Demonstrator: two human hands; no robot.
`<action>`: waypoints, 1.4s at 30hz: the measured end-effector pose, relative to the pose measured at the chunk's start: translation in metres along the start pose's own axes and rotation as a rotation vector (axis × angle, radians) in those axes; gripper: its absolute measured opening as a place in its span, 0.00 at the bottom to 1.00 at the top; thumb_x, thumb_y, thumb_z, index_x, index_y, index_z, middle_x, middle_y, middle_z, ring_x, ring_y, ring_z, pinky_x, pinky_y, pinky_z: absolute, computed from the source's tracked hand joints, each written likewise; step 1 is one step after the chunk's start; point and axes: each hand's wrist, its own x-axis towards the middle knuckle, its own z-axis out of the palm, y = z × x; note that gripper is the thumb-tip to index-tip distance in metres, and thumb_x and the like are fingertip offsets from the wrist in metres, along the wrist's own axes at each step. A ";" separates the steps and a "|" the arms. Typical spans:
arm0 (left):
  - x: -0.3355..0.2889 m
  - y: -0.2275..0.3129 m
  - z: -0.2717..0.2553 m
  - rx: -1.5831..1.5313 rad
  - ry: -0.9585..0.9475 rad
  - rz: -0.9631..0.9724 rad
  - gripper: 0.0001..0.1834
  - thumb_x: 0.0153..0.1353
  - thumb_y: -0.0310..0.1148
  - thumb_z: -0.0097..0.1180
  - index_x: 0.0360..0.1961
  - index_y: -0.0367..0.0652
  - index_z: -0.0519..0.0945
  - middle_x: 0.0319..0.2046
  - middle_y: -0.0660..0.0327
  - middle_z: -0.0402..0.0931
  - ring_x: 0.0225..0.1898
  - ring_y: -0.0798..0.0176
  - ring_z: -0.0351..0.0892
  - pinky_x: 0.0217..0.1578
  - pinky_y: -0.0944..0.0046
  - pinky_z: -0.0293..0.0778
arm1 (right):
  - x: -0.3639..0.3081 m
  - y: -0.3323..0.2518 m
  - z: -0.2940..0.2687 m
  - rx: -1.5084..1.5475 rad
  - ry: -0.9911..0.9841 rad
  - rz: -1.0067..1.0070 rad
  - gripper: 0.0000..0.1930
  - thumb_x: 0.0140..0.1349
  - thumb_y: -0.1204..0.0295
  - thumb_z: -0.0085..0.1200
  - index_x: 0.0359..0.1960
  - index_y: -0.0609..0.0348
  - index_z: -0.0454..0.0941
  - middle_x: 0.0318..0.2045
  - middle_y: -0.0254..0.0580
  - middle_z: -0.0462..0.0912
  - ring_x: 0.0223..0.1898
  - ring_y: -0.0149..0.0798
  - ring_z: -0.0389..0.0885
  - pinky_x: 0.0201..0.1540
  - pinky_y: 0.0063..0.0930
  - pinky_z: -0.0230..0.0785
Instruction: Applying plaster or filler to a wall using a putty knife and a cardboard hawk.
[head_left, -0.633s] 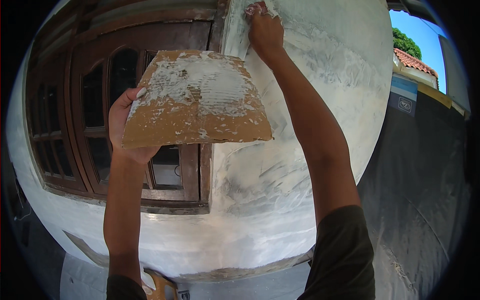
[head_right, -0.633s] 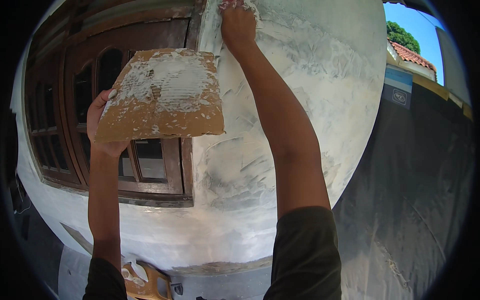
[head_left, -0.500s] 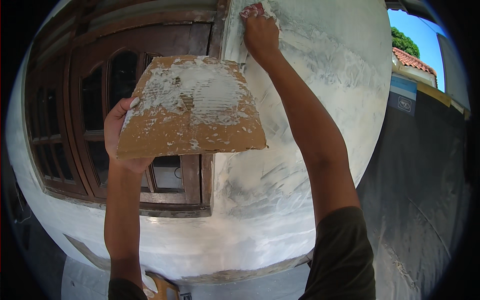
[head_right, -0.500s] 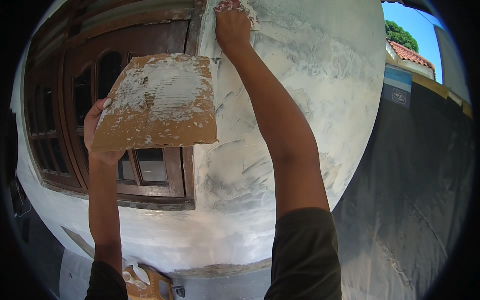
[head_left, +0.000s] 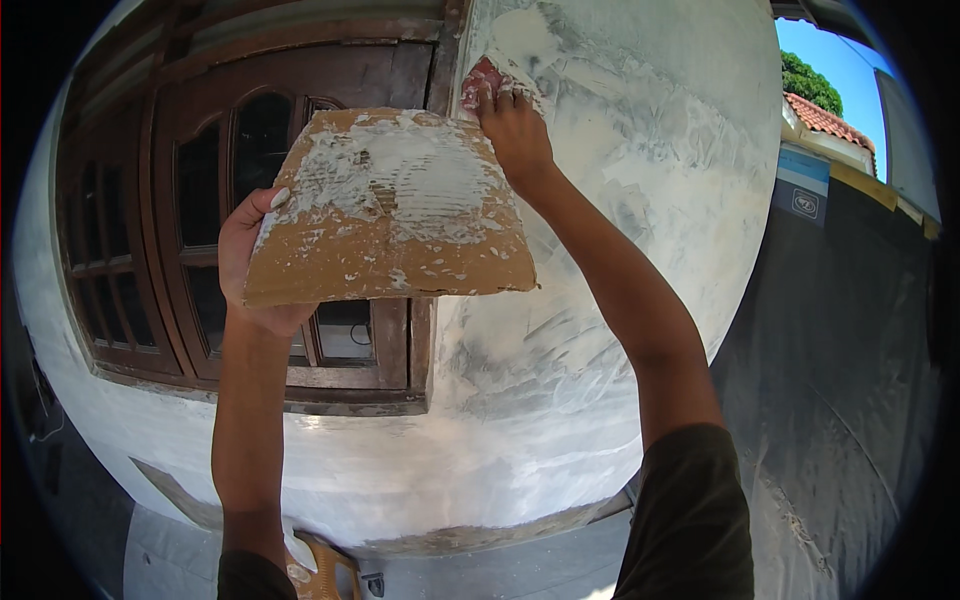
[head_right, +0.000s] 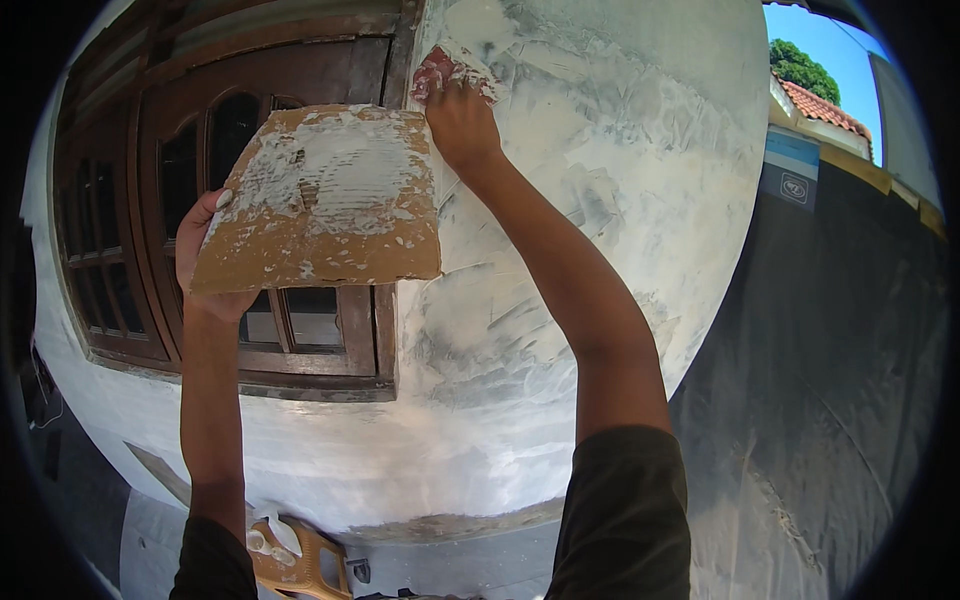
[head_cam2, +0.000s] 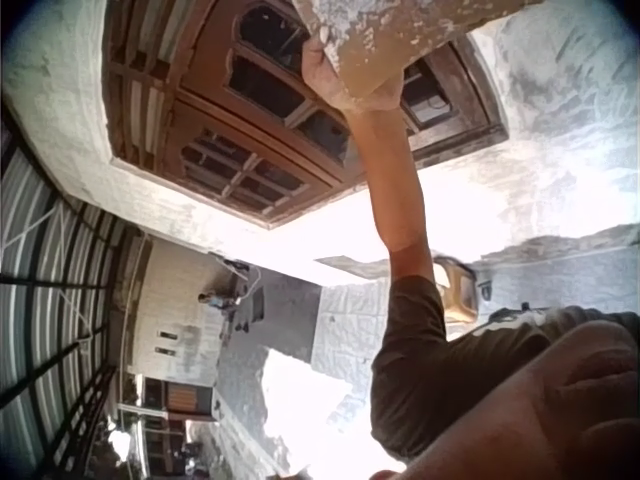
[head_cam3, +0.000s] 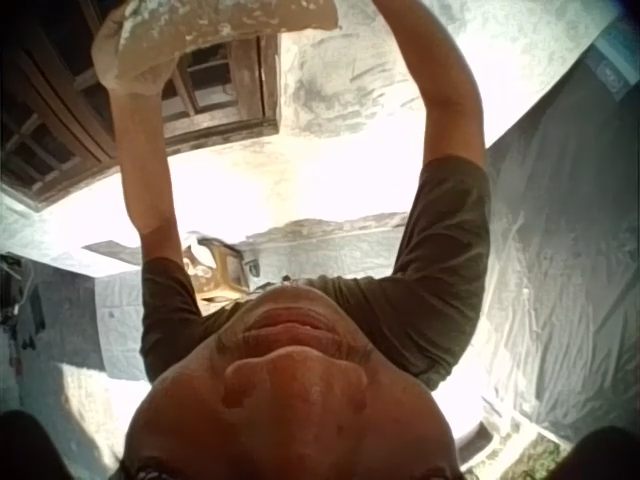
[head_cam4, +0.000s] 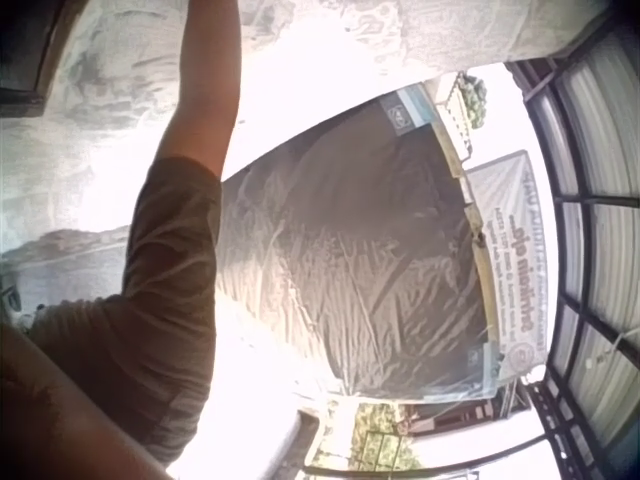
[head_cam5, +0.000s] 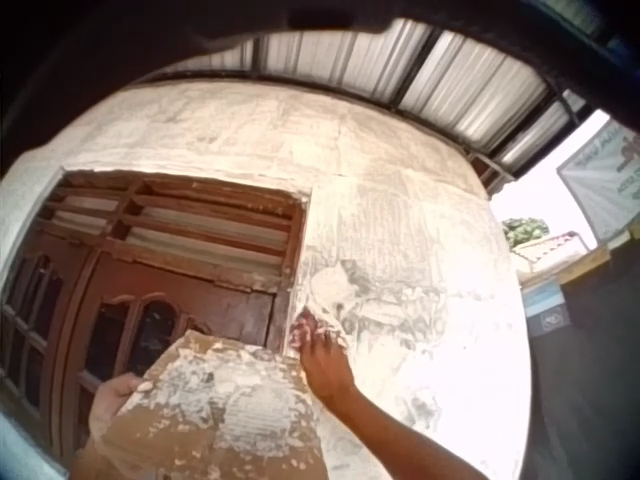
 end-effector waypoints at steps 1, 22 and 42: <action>0.000 0.001 -0.002 0.000 -0.003 0.001 0.16 0.60 0.29 0.36 0.40 0.28 0.72 0.36 0.43 0.76 0.33 0.55 0.81 0.32 0.61 0.80 | -0.009 0.002 0.003 -0.002 0.002 0.000 0.21 0.48 0.78 0.50 0.47 0.65 0.69 0.35 0.52 0.76 0.35 0.47 0.77 0.30 0.33 0.75; -0.011 0.007 -0.013 0.056 0.079 -0.015 0.20 0.58 0.34 0.37 0.43 0.27 0.71 0.36 0.43 0.77 0.32 0.55 0.81 0.25 0.61 0.80 | 0.083 0.105 0.002 -0.029 0.315 0.029 0.28 0.48 0.79 0.46 0.55 0.51 0.65 0.38 0.50 0.77 0.35 0.51 0.77 0.35 0.39 0.70; -0.007 0.001 -0.014 -0.014 0.082 -0.013 0.21 0.57 0.34 0.36 0.43 0.26 0.71 0.37 0.41 0.76 0.33 0.53 0.81 0.28 0.57 0.80 | -0.002 0.070 -0.004 0.152 0.044 -0.141 0.29 0.44 0.84 0.46 0.54 0.61 0.64 0.45 0.56 0.72 0.39 0.53 0.76 0.42 0.38 0.71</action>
